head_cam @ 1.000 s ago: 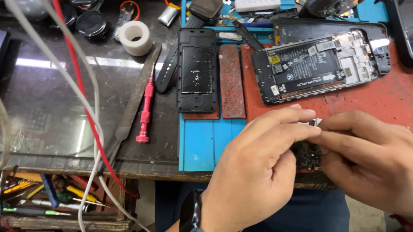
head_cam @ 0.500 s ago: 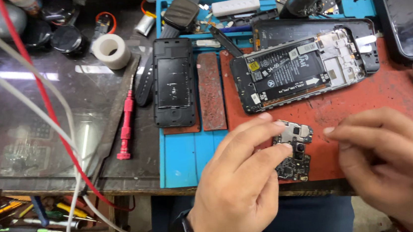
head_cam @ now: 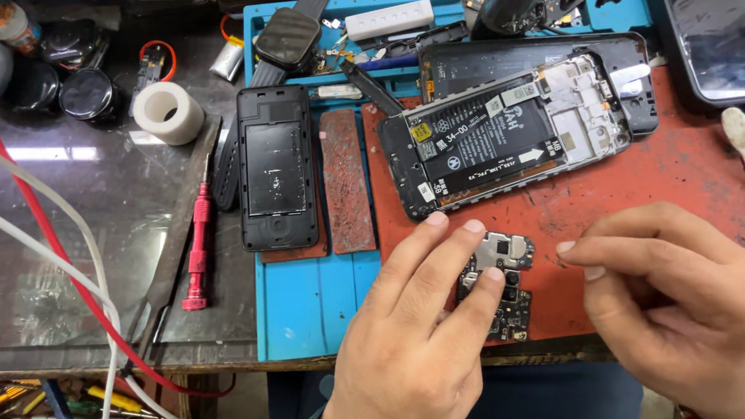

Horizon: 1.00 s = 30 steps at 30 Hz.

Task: The person brushes debris off a circuit board and reattaches components to a mobile phone chassis.

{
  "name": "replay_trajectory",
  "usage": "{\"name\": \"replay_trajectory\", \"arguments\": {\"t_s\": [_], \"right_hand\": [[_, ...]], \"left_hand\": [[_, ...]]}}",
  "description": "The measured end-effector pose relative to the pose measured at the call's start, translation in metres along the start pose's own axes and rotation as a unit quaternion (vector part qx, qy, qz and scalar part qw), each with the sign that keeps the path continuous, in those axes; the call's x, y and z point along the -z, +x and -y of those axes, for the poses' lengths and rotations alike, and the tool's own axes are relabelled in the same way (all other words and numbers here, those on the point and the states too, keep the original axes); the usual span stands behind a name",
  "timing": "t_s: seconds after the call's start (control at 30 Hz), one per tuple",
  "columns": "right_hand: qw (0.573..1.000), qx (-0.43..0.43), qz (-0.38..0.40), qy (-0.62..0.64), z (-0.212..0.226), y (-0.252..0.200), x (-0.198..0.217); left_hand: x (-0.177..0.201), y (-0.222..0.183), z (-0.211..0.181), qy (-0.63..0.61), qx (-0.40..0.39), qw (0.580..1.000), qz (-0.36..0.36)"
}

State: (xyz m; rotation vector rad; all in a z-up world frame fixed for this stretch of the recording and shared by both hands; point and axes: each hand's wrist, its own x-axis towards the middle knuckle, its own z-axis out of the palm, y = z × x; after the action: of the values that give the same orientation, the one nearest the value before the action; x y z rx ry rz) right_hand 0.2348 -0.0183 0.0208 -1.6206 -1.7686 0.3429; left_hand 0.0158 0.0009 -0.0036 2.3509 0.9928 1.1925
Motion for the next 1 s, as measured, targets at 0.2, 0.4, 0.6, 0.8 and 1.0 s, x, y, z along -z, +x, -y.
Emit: {"name": "replay_trajectory", "arguments": {"t_s": [0.2,0.4,0.6,0.8,1.0], "right_hand": [[0.999,-0.008,0.002,0.041,0.004,0.004,0.0],[0.995,0.06,0.021,0.072,0.001,0.009,0.001],[0.997,0.031,0.028,0.068,0.001,0.011,0.002],[0.991,0.064,0.061,0.096,0.0,0.01,0.004],[0.95,0.297,0.078,0.06,-0.005,0.003,0.006]], "left_hand": [[-0.001,0.001,0.0,0.012,0.002,1.0,0.008],[-0.005,0.005,-0.005,0.01,0.029,0.999,-0.02],[0.0,0.002,-0.005,-0.053,0.036,0.998,-0.023],[0.007,-0.002,-0.004,-0.112,0.032,0.993,-0.025],[0.008,-0.002,-0.003,-0.106,0.014,0.994,-0.016]]}}
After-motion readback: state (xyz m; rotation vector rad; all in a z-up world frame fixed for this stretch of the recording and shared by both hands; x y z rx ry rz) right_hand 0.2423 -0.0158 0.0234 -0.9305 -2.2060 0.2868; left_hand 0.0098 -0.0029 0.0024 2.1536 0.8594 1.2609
